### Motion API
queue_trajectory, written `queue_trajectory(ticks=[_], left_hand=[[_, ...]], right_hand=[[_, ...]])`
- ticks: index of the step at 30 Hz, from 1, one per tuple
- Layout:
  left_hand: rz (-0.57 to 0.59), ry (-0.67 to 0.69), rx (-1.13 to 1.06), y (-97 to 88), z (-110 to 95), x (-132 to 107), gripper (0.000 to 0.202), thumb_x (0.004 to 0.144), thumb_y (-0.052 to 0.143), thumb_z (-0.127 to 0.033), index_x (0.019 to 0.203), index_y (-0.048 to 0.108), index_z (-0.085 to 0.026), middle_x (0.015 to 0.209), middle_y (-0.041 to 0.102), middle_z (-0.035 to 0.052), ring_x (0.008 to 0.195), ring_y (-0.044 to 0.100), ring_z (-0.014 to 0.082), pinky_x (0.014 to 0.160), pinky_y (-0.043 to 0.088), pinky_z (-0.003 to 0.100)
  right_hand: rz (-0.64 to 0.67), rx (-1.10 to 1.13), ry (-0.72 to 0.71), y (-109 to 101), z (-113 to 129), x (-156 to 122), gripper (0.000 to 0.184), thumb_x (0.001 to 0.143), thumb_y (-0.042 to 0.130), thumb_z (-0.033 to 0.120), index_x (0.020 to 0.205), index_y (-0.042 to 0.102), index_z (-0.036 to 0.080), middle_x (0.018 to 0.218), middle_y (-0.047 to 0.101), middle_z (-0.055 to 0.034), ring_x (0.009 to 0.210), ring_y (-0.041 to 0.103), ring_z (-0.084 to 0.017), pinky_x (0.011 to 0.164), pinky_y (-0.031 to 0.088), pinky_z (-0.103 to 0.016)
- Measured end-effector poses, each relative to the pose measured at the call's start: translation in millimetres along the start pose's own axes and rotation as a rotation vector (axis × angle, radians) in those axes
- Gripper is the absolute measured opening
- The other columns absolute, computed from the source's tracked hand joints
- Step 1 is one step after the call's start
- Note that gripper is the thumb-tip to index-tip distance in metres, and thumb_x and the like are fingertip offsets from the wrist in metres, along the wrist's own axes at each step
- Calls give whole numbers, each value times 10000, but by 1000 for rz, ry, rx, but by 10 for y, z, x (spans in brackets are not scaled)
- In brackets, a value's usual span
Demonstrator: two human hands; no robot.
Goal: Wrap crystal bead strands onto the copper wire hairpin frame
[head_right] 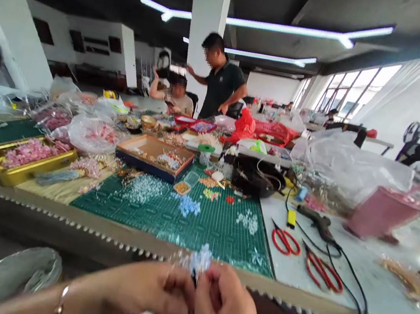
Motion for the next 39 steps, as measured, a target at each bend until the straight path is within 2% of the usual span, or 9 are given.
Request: queue_trajectory(ticks=[3, 4, 11, 15, 19, 26, 31, 36, 39], left_hand=[[-249, 161, 148, 13, -151, -50, 424, 685, 787, -416, 942, 564, -163, 845, 574, 2, 755, 519, 105, 682, 419, 237], [-273, 186, 123, 17, -192, -54, 444, 685, 789, -408, 963, 539, -168, 884, 573, 8, 785, 520, 111, 710, 422, 248], [-281, 116, -76, 20, -221, 80, 388, 722, 761, -390, 878, 494, -156, 807, 599, 19, 729, 586, 129, 670, 488, 275], [-292, 89, -112, -23, -158, 148, 334, 769, 715, -406, 853, 518, -150, 779, 630, 25, 743, 637, 142, 632, 521, 252], [-413, 162, 11, -41, -119, 159, 324, 804, 680, -410, 953, 520, -171, 809, 654, 22, 774, 653, 149, 653, 542, 259], [-539, 212, 243, -48, -137, 197, 228, 829, 638, -357, 968, 569, -190, 807, 657, 13, 727, 657, 162, 643, 535, 278], [-649, 266, 244, -115, -219, 294, 142, 825, 620, -303, 909, 586, -194, 747, 657, 8, 706, 670, 165, 655, 554, 286], [-803, 359, 134, -339, -376, 394, 102, 787, 643, -251, 830, 589, -177, 690, 633, 6, 634, 674, 153, 587, 574, 265], [-886, 407, 104, -525, -517, 427, 155, 767, 675, -271, 825, 586, -158, 690, 632, 10, 618, 674, 149, 552, 573, 245]], right_hand=[[3, -63, -50, -22, 3, 32, 189, 852, 519, 310, 716, 594, 203, 529, 564, 36, 447, 489, -91, 458, 371, -215], [7, -67, -55, -34, 2, 39, 172, 844, 523, 305, 725, 594, 203, 531, 567, 37, 448, 486, -91, 466, 369, -221], [38, -63, -121, -69, 36, 44, 127, 828, 539, 278, 746, 603, 204, 606, 636, 22, 531, 547, -111, 538, 391, -249], [192, 11, -34, -101, 65, 89, 160, 859, 481, 206, 771, 612, 234, 642, 648, 58, 556, 575, -80, 528, 416, -205], [337, 156, 120, -122, 48, 136, 182, 857, 454, 193, 828, 626, 242, 770, 683, 36, 686, 621, -97, 631, 458, -215], [397, 212, 219, -139, -17, 229, 177, 868, 464, 236, 862, 641, 249, 840, 688, 21, 779, 621, -122, 687, 461, -238], [323, 48, 152, -221, -95, 260, 184, 892, 467, 314, 817, 613, 232, 723, 651, 19, 657, 586, -126, 602, 419, -256], [167, -142, 23, -441, -238, 205, 227, 914, 440, 341, 791, 589, 221, 679, 625, 16, 607, 566, -120, 570, 388, -257], [154, -320, 110, -659, -494, 249, 326, 945, 362, 431, 851, 595, 224, 749, 648, 9, 669, 585, -117, 628, 429, -246]])
Point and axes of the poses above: each hand's wrist, its own x-axis towards the middle knuckle, its own y-axis out of the palm, z = x × y, the point moved 1 cm from there along x, towards the middle knuckle
